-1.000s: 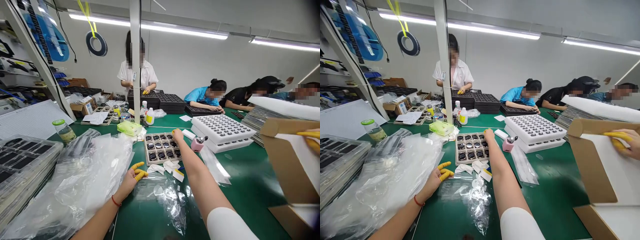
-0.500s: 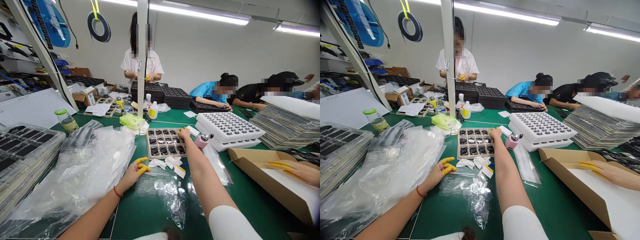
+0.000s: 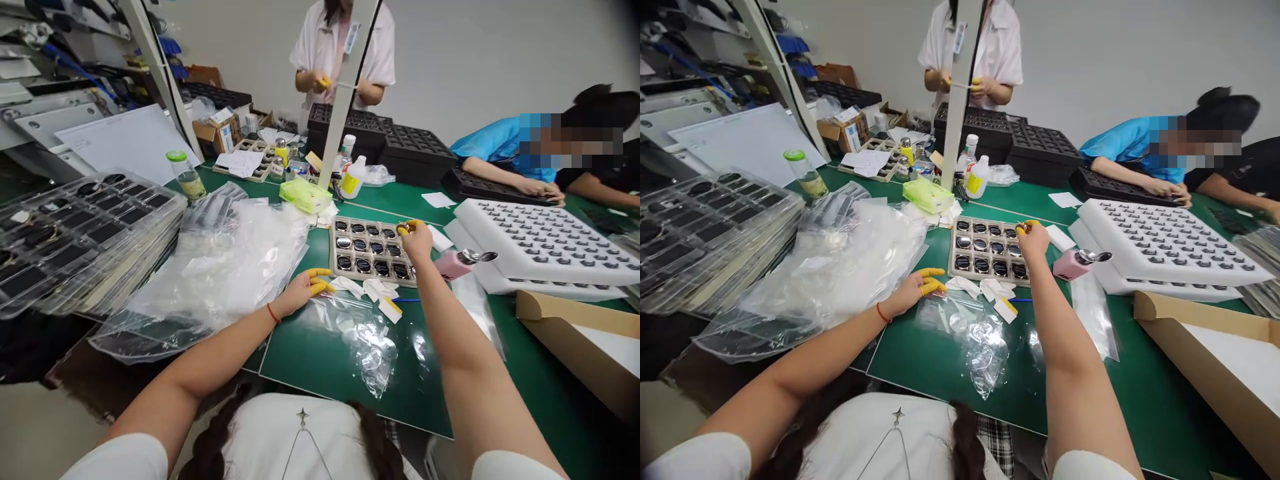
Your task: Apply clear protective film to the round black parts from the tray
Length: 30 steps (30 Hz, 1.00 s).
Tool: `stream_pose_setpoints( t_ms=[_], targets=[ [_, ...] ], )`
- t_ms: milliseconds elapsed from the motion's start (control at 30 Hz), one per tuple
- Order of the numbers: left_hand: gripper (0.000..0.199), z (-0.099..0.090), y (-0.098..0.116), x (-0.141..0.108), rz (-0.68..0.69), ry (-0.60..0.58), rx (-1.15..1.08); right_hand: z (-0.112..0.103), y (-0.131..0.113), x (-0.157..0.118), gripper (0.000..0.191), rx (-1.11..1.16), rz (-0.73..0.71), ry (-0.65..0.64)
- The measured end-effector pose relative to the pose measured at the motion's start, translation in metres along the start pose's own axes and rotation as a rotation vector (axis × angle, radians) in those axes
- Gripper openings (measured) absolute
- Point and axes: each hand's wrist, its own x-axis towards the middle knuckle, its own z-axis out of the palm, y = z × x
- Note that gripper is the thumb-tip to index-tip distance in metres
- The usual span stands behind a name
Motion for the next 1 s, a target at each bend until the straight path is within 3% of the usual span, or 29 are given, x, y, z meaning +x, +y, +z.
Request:
stream_pose_setpoints(
  t_ms=[67, 133, 233, 300, 500, 700, 800, 1000],
  targets=[
    [0.052, 0.0, 0.001, -0.003, 0.013, -0.034, 0.01, 0.001, -0.02, -0.046, 0.027, 0.361, -0.221, 0.012],
    [0.056, 0.002, 0.003, -0.007, 0.026, -0.128, 0.015, 0.001, -0.039, -0.101, 0.02, 0.646, -0.431, -0.113],
    [0.065, 0.007, 0.002, -0.012, 0.033, -0.283, 0.011, 0.005, -0.058, -0.171, 0.01, 0.751, -0.702, -0.246],
    [0.068, 0.009, -0.001, -0.013, 0.029, -0.306, 0.038, 0.009, -0.061, -0.197, 0.014, 0.754, -0.73, -0.247],
    [0.067, 0.016, -0.01, -0.016, 0.161, -0.22, 0.34, 0.017, -0.051, -0.207, 0.023, 0.898, -0.629, -0.26],
    [0.076, 0.023, -0.008, -0.022, 0.305, -0.265, 0.515, 0.025, -0.056, -0.208, 0.018, 1.019, -0.438, -0.309],
    [0.07, 0.024, -0.006, -0.022, 0.304, -0.271, 0.587, 0.018, -0.061, -0.211, 0.017, 0.895, -0.463, -0.267],
    [0.052, 0.024, 0.001, -0.025, 0.3, -0.325, 0.605, 0.006, -0.065, -0.22, 0.016, 0.62, -0.566, -0.056]
  ],
)
